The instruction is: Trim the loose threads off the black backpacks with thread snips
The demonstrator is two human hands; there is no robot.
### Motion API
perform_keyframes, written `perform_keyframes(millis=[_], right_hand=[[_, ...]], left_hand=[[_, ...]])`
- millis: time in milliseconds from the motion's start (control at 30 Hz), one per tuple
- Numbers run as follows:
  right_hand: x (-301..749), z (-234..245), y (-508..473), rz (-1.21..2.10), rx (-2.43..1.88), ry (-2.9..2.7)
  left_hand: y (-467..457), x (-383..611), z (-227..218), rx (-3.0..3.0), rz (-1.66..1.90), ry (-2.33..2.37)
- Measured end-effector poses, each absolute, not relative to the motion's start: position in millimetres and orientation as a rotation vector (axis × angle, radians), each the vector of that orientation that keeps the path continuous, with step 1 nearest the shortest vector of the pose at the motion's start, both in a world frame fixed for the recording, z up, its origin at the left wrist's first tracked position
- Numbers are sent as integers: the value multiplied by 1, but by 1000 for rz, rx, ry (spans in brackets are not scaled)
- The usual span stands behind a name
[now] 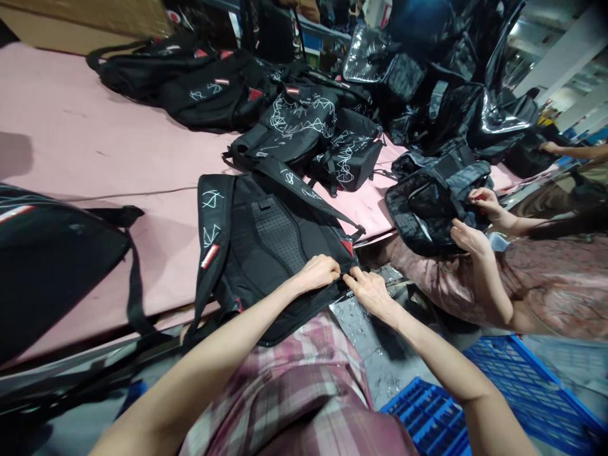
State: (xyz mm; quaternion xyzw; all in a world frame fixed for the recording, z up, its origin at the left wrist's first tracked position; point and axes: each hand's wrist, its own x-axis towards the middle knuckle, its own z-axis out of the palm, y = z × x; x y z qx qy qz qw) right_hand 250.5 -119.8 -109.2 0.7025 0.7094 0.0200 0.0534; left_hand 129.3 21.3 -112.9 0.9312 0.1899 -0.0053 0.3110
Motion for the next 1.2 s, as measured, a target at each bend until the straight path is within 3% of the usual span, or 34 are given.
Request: perform_keyframes(millis=[133,367,500,700,867,1033,1200], right_hand=[[251,-113,-119,-77,2379,2112],[259,-143,-129,-575,3398,1869],[259,-150,-135,-738,3316,1906],[262,-152,-132,-398,3253,1929],[226,-151,-139,-265,3093,2091],[121,-153,-145,-570,2312,2641],[111,-144,-147,-1008,2384,2684]], left_hand=[[19,125,-111,2461,3,505],[8,121,-102,2477,44,555],[3,76,-95,2623,181,477],[-29,-52,-132,2878,370,888],[-47,-75,-171,2877,584,1067],[-44,-59,-163,2797,655,971],[-57,-73,-161,2509,774,910]])
